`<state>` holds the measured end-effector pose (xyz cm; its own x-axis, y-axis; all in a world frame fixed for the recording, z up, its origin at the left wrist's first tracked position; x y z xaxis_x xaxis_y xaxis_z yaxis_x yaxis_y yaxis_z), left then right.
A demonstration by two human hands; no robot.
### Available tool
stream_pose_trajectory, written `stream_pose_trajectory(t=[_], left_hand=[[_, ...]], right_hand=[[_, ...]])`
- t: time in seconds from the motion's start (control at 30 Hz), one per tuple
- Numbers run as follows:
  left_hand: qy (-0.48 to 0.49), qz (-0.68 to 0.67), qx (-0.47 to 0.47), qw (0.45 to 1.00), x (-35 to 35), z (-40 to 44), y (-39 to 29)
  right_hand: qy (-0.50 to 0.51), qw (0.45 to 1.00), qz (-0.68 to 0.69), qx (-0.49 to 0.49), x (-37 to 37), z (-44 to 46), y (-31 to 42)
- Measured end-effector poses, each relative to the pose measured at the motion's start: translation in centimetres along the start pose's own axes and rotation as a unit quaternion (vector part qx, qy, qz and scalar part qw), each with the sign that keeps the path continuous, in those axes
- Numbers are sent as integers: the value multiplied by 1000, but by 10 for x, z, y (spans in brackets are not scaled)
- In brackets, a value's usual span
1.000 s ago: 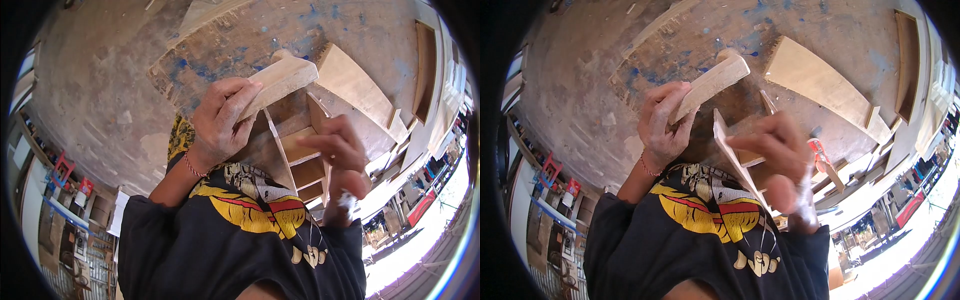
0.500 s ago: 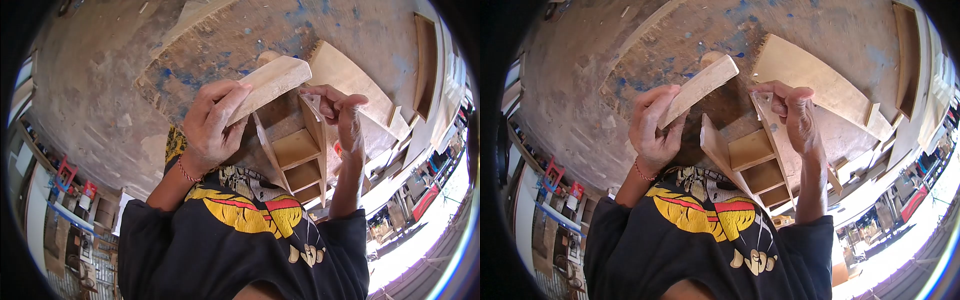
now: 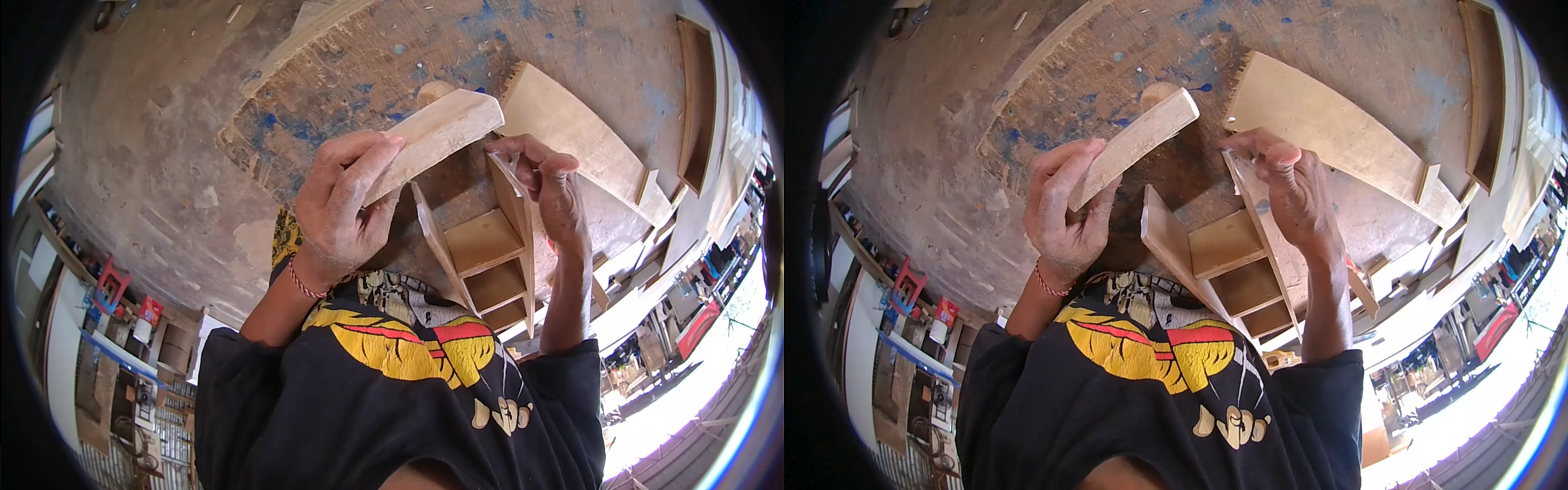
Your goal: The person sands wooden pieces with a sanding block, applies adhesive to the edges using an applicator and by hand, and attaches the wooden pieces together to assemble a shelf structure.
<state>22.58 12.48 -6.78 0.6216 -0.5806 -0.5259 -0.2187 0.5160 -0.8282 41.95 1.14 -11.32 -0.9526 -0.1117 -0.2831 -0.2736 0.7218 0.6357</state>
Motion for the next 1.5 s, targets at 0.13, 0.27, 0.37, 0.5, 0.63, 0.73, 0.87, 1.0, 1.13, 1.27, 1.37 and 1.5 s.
stream_pose_trajectory(t=[0.13, 0.27, 0.37, 0.5, 0.63, 0.73, 0.87, 1.0, 1.13, 1.27, 1.37, 1.5], left_hand=[[-4, 3, -3, 1000, 0, 0, 0], [-13, -19, -20, 1000, 0, 0, 3], [-12, -3, -11, 1000, 1, 1, 2], [-9, 4, -14, 1000, 0, 3, 1], [-10, 9, -11, 1000, -2, 3, 0], [-8, 14, -16, 1000, -2, 3, 1], [-13, 1, -17, 1000, -2, 3, 1], [-19, 2, -18, 1000, -2, 3, 0], [-21, 6, -28, 999, -1, 3, 1], [-16, 8, -27, 999, -3, 3, 0], [-16, 12, -23, 1000, -3, 4, 0], [-16, 16, -23, 999, -4, 4, 0]], right_hand=[[-1, 1000, -18, -21, 1, 1, 9], [20, 999, 2, -30, 2, 2, 10], [49, 997, 62, -15, 0, 2, 0], [67, 989, 126, -30, -2, -5, 1], [63, 993, 84, -46, -6, -16, 7], [41, 990, 50, -122, -11, -20, 21], [14, 988, 6, -153, -18, -26, 23], [-4, 990, 94, -106, -21, -20, 17], [51, 994, 72, -64, -14, -12, 29], [129, 983, 7, -127, -7, -4, 48], [144, 976, -6, -161, -2, -2, 45], [185, 968, -24, -169, -6, -5, 58]])
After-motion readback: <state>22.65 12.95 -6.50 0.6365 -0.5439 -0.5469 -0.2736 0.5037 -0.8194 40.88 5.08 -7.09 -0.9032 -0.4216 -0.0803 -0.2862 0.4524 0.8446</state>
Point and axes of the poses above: each hand's wrist, its own z-axis towards the middle knuckle, its own x-axis out of the palm, y = z × x, the point moved 7 cm from there along z, towards the middle knuckle, and after that the axes turned 10 degrees about y, right-handed, at the moved point
